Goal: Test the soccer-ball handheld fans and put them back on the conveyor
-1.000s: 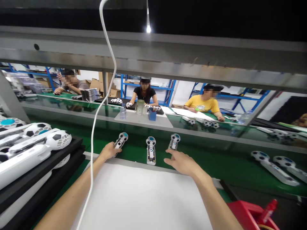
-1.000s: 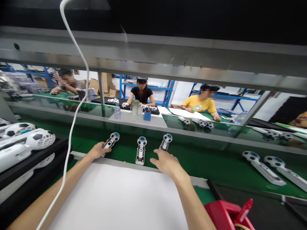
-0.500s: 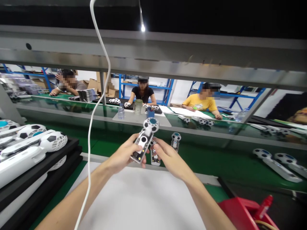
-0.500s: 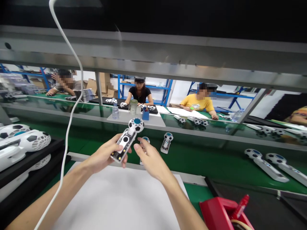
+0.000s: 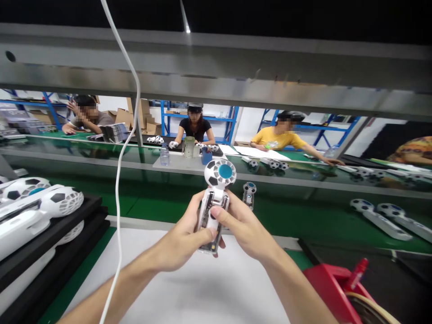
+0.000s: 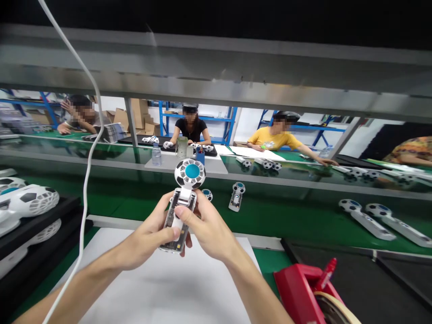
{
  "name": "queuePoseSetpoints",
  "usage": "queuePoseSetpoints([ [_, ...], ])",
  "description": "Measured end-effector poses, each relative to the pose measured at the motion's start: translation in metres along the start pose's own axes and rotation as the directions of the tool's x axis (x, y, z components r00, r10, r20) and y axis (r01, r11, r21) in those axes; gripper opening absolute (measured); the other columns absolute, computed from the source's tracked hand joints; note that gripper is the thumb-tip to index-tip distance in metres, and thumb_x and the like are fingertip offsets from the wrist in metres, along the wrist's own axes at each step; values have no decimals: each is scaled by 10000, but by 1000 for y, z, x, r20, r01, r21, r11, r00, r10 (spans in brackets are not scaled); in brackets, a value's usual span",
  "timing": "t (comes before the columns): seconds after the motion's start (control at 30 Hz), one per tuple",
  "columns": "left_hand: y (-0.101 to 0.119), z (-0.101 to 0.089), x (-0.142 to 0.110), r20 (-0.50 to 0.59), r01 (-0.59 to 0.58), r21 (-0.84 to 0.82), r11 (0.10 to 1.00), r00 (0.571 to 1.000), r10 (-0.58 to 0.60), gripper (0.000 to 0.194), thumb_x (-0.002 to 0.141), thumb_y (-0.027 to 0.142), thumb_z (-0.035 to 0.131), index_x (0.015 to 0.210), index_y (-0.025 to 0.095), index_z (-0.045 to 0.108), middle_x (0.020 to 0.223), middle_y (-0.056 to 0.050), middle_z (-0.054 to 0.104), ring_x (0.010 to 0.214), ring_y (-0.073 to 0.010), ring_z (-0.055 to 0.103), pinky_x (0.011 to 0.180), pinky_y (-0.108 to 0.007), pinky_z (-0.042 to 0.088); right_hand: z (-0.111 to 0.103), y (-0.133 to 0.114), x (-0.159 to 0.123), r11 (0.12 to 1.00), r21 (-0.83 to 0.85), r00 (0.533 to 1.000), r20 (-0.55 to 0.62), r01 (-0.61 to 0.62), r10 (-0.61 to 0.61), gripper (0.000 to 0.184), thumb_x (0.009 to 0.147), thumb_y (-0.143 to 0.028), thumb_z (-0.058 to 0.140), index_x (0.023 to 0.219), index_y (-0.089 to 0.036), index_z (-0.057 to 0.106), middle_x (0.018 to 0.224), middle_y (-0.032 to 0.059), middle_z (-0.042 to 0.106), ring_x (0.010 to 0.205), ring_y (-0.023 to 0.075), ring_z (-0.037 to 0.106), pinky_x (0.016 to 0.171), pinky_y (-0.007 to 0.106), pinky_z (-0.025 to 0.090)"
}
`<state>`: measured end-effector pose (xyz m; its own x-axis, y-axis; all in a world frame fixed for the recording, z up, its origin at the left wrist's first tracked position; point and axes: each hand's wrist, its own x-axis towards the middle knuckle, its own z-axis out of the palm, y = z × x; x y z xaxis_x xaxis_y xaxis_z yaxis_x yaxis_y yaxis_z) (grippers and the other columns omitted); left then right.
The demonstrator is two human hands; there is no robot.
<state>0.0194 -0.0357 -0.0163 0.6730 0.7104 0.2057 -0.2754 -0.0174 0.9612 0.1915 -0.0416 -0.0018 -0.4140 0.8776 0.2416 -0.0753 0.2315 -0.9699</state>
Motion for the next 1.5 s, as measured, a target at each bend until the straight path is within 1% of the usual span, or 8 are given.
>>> queuePoseSetpoints([
  [0.33,-3,1,0,29,46,-90,995,999,-44,553,939,178,577,1360,306,243,1222,-81,577,917,-204,708,806,-435,599,1,-2,-2,1000,-21,998,-63,-11,9,303,947,-408,616,1176,-241,507,835,3,589,492,105,552,333,197,410],
  [0.57,-5,3,2,51,26,-149,988,999,-18,545,921,211,599,1345,279,264,1014,-44,618,809,-212,715,742,-450,605,3,-4,-1,999,28,995,-91,-33,35,473,872,-455,697,1237,-259,468,897,19,614,420,102,548,284,213,414],
  [0.7,-7,9,-1,60,56,-177,983,997,-46,602,905,249,641,1357,279,244,978,-35,606,825,-222,712,774,-471,595,2,-6,0,997,-76,975,-221,-2,-15,572,840,-512,717,1279,-254,456,1116,96,643,554,134,632,349,209,449],
  [0.83,-5,13,-2,107,92,-180,979,992,-74,649,901,276,663,1367,299,212,1020,-42,592,859,-214,708,815,-456,578,2,-9,-2,994,-107,967,-249,32,-58,496,853,-497,701,1226,-254,482,1292,104,591,617,131,640,352,198,425],
  [1.03,-1,14,-2,121,145,-171,975,985,-125,776,828,238,740,1376,293,194,999,-41,607,882,-225,711,821,-426,567,5,-11,-2,995,-96,959,-282,1,-28,531,810,-496,744,1204,-256,483,1200,94,624,522,101,573,323,199,393],
  [1.2,-3,14,-3,116,119,-132,984,988,-104,722,892,271,674,1400,281,161,989,-70,653,908,-236,713,821,-438,569,4,-10,-1,996,-88,961,-277,3,-27,519,810,-486,743,1197,-255,484,1231,92,616,544,103,582,317,189,387],
  [1.37,-4,12,-2,98,100,-139,985,991,-87,673,913,298,646,1395,274,176,985,-70,664,860,-219,712,790,-430,579,5,-10,-1,994,-110,952,-303,-4,-30,549,812,-493,739,1221,-255,460,1267,98,605,645,138,632,356,192,420],
  [1.5,-3,11,-1,96,95,-135,986,992,-83,639,922,283,633,1390,274,198,975,-60,651,859,-212,703,794,-439,586,3,-8,-1,986,-167,954,-290,24,-72,532,832,-481,728,1227,-243,463,1269,93,600,866,198,668,481,214,511],
])
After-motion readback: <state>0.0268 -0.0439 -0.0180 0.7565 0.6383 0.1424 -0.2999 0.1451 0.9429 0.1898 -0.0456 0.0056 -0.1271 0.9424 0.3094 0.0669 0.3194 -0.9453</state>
